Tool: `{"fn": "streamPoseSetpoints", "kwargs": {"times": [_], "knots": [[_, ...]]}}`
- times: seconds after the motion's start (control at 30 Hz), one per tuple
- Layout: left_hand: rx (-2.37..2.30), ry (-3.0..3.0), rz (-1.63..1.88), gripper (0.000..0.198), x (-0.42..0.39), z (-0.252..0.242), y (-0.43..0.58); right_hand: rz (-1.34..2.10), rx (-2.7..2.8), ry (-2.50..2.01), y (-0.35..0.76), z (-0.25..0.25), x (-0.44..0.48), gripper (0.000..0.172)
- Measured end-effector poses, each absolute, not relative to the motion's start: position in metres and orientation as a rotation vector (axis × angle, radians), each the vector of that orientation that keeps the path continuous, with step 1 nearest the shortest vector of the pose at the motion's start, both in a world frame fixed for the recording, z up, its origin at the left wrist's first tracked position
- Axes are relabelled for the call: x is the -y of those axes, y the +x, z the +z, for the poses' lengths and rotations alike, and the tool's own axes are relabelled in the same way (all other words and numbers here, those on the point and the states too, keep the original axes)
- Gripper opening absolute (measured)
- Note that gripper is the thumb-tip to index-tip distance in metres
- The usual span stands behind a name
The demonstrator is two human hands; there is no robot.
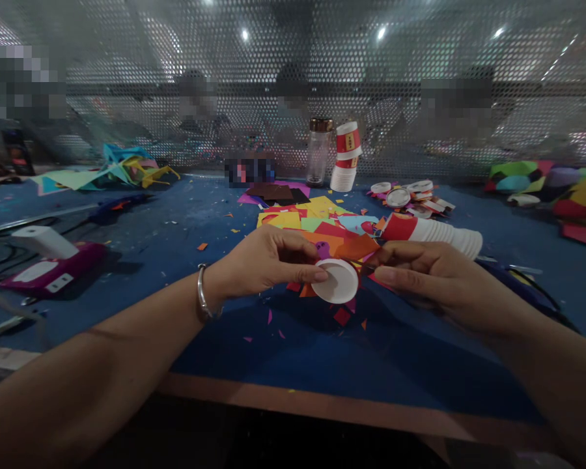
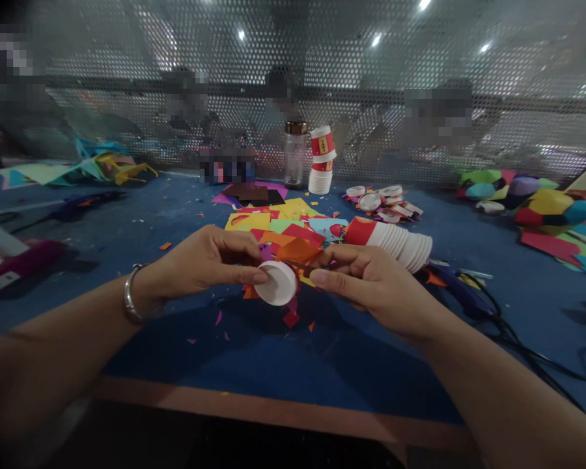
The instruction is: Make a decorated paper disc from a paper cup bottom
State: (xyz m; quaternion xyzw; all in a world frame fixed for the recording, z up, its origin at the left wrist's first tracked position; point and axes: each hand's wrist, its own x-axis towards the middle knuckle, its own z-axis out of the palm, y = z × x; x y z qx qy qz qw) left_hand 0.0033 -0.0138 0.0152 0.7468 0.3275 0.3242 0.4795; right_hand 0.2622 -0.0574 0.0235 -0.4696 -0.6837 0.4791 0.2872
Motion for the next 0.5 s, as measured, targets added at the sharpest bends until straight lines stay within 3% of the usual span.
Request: {"fn": "streamPoseSetpoints", "kwargs": {"times": [0.2, 0.5], "knots": [[-0.781, 1.723, 0.795, 0.01, 0.015, 0.015, 0.005, 1.265, 1.821, -1.257, 0.262, 0.024, 0.058, 0.053], [-0.698, 1.627, 0.926, 0.035, 0.01, 0.006, 0.004, 1.262, 1.81, -1.252, 0.261, 0.026, 0.059, 0.05]]}}
